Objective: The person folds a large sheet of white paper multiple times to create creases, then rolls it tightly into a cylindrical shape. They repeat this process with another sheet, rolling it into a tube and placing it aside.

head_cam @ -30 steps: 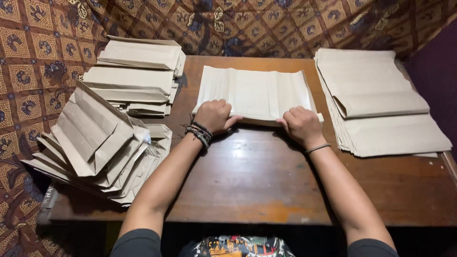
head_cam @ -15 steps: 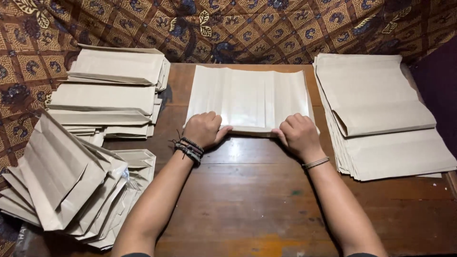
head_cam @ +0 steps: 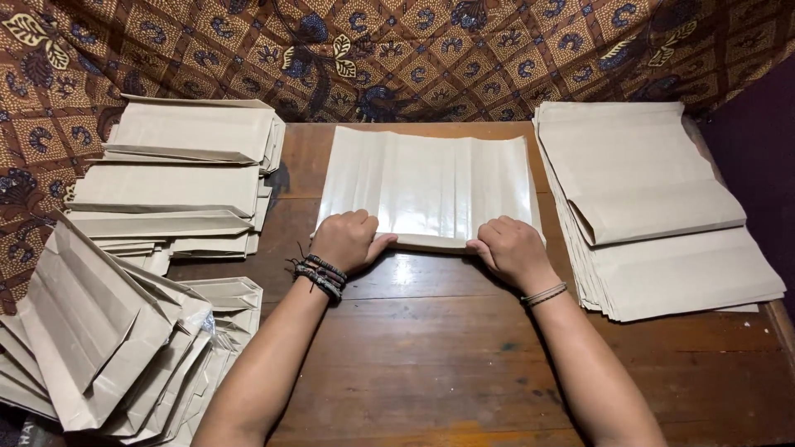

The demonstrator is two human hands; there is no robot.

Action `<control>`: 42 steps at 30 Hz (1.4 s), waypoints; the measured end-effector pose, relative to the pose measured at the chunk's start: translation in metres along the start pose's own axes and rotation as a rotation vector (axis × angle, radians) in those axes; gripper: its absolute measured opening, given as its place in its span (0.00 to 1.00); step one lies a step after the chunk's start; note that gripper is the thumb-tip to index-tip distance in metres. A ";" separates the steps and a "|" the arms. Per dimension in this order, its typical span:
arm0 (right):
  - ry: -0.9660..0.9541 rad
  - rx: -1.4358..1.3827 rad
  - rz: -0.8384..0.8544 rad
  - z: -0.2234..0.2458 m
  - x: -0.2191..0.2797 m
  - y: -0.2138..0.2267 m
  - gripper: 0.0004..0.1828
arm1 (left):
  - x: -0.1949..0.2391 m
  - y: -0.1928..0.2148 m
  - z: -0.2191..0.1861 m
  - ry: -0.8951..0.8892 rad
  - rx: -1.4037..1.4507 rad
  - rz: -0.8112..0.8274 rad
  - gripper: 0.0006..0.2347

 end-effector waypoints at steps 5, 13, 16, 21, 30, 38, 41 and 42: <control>-0.038 0.015 0.017 0.004 0.000 0.005 0.26 | 0.006 0.001 0.002 0.037 -0.013 0.015 0.23; 0.008 0.073 -0.090 0.003 -0.004 0.013 0.26 | 0.008 -0.002 0.008 0.031 -0.045 -0.016 0.23; 0.003 0.079 -0.104 0.001 -0.005 0.012 0.27 | 0.008 -0.004 0.010 0.031 -0.045 -0.025 0.22; -0.020 0.139 -0.170 -0.001 -0.005 0.015 0.28 | 0.010 -0.003 0.012 0.059 -0.047 -0.022 0.22; -0.058 0.194 -0.146 -0.008 -0.001 0.018 0.29 | 0.016 0.000 0.023 0.104 -0.084 -0.064 0.22; -0.143 0.135 -0.013 -0.016 0.009 0.021 0.31 | 0.028 0.006 0.023 0.168 0.007 -0.047 0.22; -0.172 0.107 0.034 -0.019 0.013 0.019 0.31 | 0.032 0.005 0.022 0.189 0.039 -0.057 0.21; -0.185 0.098 0.048 -0.021 0.012 0.018 0.31 | 0.030 0.004 0.023 0.189 0.020 -0.080 0.22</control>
Point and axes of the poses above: each hand's wrist, its own x-axis away from the middle knuckle, its own y-axis out of the back of the hand, z = x × y, the point moved 2 cm from there along -x, towards the middle knuckle, and after that the axes turned 15 degrees about -y, right-handed, at the moved point
